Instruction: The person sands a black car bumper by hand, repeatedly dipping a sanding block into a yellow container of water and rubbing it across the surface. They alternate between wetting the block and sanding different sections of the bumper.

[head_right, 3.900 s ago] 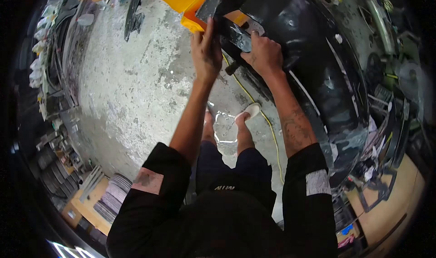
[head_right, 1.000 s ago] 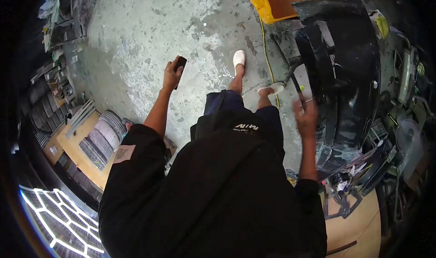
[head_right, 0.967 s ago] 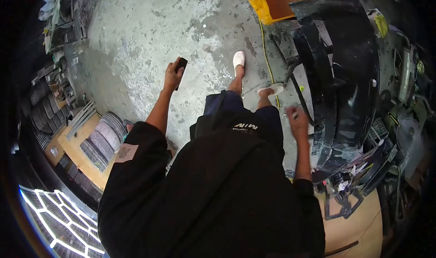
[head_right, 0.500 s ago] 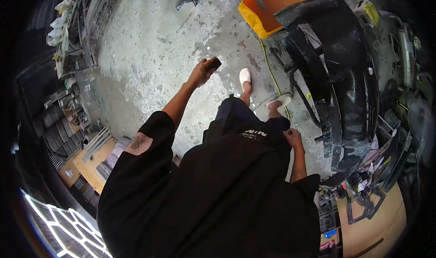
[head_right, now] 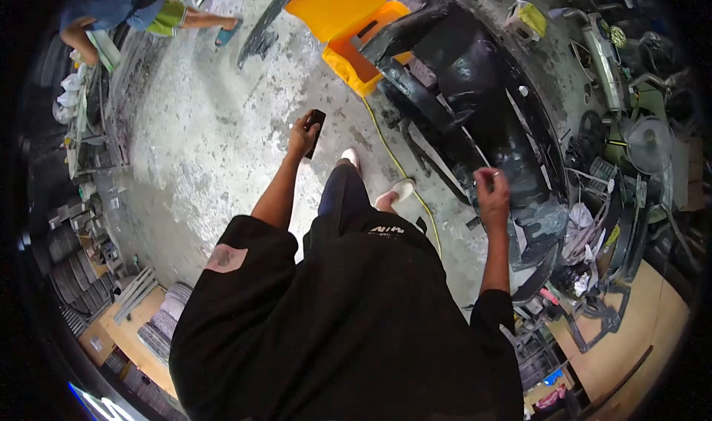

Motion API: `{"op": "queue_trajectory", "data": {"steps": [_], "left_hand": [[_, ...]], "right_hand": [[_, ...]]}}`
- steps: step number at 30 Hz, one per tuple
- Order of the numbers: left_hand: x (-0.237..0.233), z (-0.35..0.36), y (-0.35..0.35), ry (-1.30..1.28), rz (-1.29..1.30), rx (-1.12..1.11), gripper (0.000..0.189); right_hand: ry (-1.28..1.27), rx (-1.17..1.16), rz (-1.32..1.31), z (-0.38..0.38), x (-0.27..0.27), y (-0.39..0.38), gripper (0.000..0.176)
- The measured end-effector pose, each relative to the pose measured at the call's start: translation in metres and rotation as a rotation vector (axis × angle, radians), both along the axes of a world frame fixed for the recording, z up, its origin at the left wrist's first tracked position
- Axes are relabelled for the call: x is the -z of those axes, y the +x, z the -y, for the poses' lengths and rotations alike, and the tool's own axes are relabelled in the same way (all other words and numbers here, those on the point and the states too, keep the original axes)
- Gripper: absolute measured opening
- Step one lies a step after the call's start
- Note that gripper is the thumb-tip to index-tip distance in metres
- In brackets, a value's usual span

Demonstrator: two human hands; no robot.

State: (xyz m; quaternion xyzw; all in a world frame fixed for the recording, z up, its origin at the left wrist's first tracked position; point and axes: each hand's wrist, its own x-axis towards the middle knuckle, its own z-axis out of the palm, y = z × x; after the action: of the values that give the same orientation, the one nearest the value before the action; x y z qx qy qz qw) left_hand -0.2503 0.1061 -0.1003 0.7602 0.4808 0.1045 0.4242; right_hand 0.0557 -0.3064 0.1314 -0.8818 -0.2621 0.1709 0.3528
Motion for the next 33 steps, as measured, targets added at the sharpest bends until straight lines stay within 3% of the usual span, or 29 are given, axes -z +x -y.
{"op": "queue_trajectory", "data": {"steps": [3, 5, 6, 11, 14, 19, 23, 25, 29, 30, 31, 33], "left_hand": [[-0.009, -0.011, 0.027, -0.117, 0.073, 0.009, 0.057], [-0.010, -0.029, 0.056, 0.207, 0.136, 0.070, 0.058], [-0.009, -0.043, 0.074, 0.208, 0.142, 0.081, 0.058], [0.013, -0.119, 0.181, -0.011, 0.196, 0.142, 0.056], [0.072, -0.149, 0.248, -0.118, 0.335, 0.186, 0.053], [0.197, -0.176, 0.363, 0.009, 0.302, 0.216, 0.043], [0.312, -0.179, 0.407, 0.061, 0.080, 0.438, 0.042], [0.353, -0.188, 0.412, 0.053, 0.004, 0.585, 0.043], [0.423, -0.206, 0.440, 0.041, -0.049, 0.782, 0.043], [0.434, -0.200, 0.454, 0.030, -0.039, 0.803, 0.044], [0.441, -0.192, 0.465, 0.010, -0.042, 0.828, 0.044], [0.434, -0.180, 0.477, -0.002, -0.040, 0.856, 0.044]], "right_hand": [[0.016, 0.053, 0.153, -0.023, -0.020, 0.034, 0.019], [0.026, 0.053, 0.292, -0.036, -0.014, 0.057, 0.021], [0.028, 0.039, 0.426, -0.043, -0.009, 0.072, 0.022], [-0.027, 0.198, 0.459, -0.090, 0.034, 0.144, 0.031], [-0.145, 0.415, 0.525, -0.124, 0.062, 0.145, 0.036], [-0.249, 0.421, 0.699, -0.137, 0.097, 0.158, 0.030], [-0.071, 0.518, 0.630, -0.130, 0.104, 0.157, 0.030], [-0.223, 0.393, 0.745, -0.112, 0.108, 0.162, 0.034], [-0.904, 0.771, 0.563, -0.032, 0.158, 0.126, 0.027], [-0.161, 0.430, 0.882, -0.131, 0.123, 0.169, 0.019], [-0.338, 0.365, 0.989, -0.127, 0.116, 0.167, 0.022], [-0.194, 0.485, 0.916, -0.136, 0.112, 0.164, 0.033]]}}
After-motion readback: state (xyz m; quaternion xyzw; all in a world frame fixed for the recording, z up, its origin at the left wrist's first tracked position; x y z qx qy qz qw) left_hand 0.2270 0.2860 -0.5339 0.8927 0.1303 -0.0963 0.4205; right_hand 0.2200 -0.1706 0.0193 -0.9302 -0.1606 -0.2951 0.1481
